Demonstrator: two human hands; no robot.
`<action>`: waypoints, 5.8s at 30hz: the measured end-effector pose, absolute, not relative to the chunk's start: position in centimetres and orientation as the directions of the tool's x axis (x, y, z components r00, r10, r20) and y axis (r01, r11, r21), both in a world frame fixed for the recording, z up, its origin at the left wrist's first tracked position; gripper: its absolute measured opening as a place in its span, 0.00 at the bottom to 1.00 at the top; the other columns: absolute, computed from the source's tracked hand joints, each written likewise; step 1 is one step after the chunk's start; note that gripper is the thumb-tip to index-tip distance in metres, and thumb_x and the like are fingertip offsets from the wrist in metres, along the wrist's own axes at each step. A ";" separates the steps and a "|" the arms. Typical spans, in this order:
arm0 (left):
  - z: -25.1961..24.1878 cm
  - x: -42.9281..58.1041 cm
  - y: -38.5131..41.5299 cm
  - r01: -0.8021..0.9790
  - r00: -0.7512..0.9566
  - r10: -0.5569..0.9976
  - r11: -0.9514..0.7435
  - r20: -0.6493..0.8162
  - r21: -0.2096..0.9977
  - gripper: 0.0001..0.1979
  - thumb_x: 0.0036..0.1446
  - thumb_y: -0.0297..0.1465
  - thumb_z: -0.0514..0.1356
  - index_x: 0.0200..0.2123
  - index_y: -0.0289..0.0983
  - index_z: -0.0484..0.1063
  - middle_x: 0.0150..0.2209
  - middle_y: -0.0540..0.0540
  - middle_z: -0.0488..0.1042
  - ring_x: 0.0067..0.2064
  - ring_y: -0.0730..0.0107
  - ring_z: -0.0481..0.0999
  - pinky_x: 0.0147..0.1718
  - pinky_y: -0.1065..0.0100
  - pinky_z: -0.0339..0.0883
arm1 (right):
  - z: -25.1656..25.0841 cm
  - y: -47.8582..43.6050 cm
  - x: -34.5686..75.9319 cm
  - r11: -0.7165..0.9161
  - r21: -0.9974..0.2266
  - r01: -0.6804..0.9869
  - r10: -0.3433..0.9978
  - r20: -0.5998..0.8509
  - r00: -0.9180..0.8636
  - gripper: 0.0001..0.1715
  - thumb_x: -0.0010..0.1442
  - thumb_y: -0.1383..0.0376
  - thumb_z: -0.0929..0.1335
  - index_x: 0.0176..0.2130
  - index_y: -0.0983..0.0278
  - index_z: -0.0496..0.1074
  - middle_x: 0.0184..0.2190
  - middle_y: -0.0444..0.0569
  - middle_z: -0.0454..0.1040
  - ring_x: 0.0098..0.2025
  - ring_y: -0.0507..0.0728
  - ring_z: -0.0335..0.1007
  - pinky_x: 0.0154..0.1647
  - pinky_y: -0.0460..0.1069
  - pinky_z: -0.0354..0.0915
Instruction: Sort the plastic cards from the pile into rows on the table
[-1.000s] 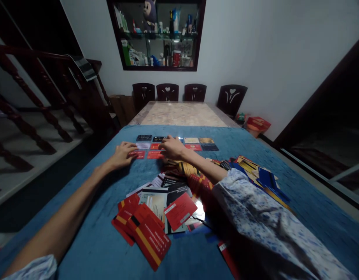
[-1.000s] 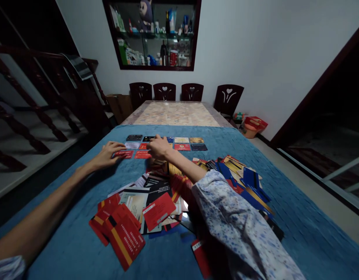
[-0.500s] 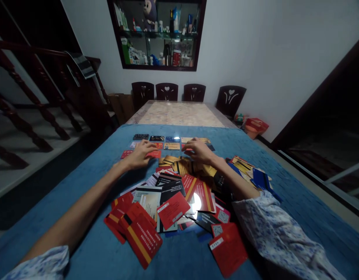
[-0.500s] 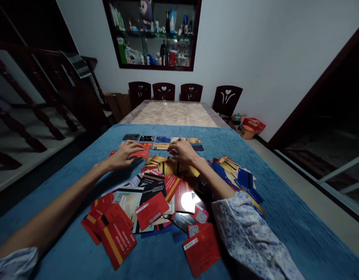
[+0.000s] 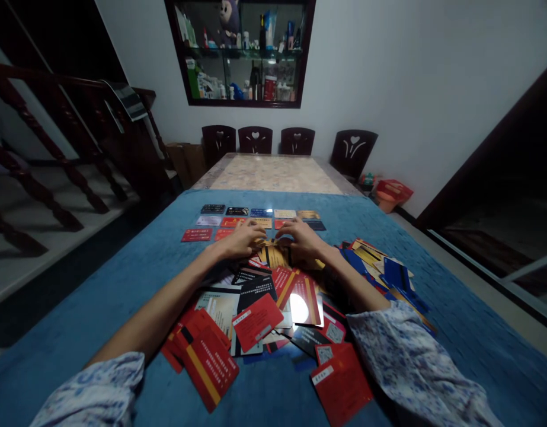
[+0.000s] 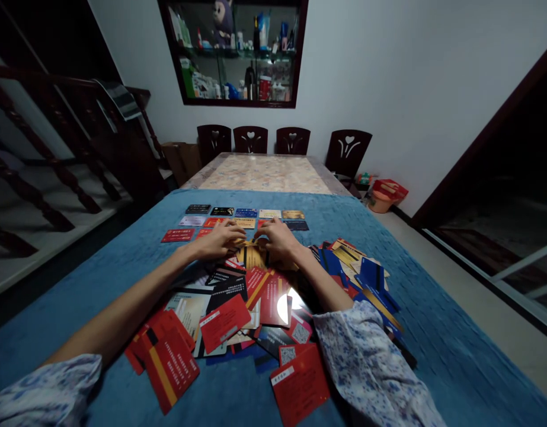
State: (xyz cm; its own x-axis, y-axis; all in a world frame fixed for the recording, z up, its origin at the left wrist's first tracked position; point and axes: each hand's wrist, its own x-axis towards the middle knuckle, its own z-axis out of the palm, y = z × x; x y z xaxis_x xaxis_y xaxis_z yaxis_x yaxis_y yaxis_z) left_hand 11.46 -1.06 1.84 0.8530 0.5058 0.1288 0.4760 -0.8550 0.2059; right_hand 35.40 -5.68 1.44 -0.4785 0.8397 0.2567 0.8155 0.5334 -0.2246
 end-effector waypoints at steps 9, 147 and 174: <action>1.0 10.3 0.1 0.539 0.835 0.550 -0.826 0.027 0.162 0.17 0.52 0.25 0.58 0.44 0.42 0.77 0.46 0.44 0.77 0.55 0.50 0.63 0.53 0.54 0.57 | 1.9 -4.8 33.1 0.521 -0.121 0.845 0.852 0.131 -0.507 0.14 0.64 0.62 0.68 0.48 0.58 0.80 0.50 0.52 0.78 0.49 0.61 0.67 0.52 0.55 0.57; 5.7 24.3 4.4 0.640 0.763 0.634 -0.769 0.125 -0.007 0.07 0.56 0.31 0.60 0.38 0.37 0.74 0.49 0.37 0.70 0.55 0.46 0.61 0.49 0.46 0.57 | 7.8 -1.7 43.5 0.195 0.100 0.976 0.981 -0.021 -0.194 0.22 0.60 0.53 0.70 0.52 0.58 0.74 0.54 0.58 0.69 0.56 0.67 0.60 0.47 0.54 0.63; 2.0 31.6 10.6 0.672 0.740 0.672 -0.739 -0.001 0.044 0.09 0.50 0.29 0.60 0.35 0.37 0.78 0.49 0.36 0.75 0.56 0.41 0.61 0.51 0.37 0.59 | 2.4 6.8 50.1 0.195 0.070 0.978 0.971 -0.156 -0.183 0.21 0.58 0.57 0.71 0.50 0.59 0.77 0.45 0.50 0.79 0.49 0.58 0.72 0.53 0.49 0.63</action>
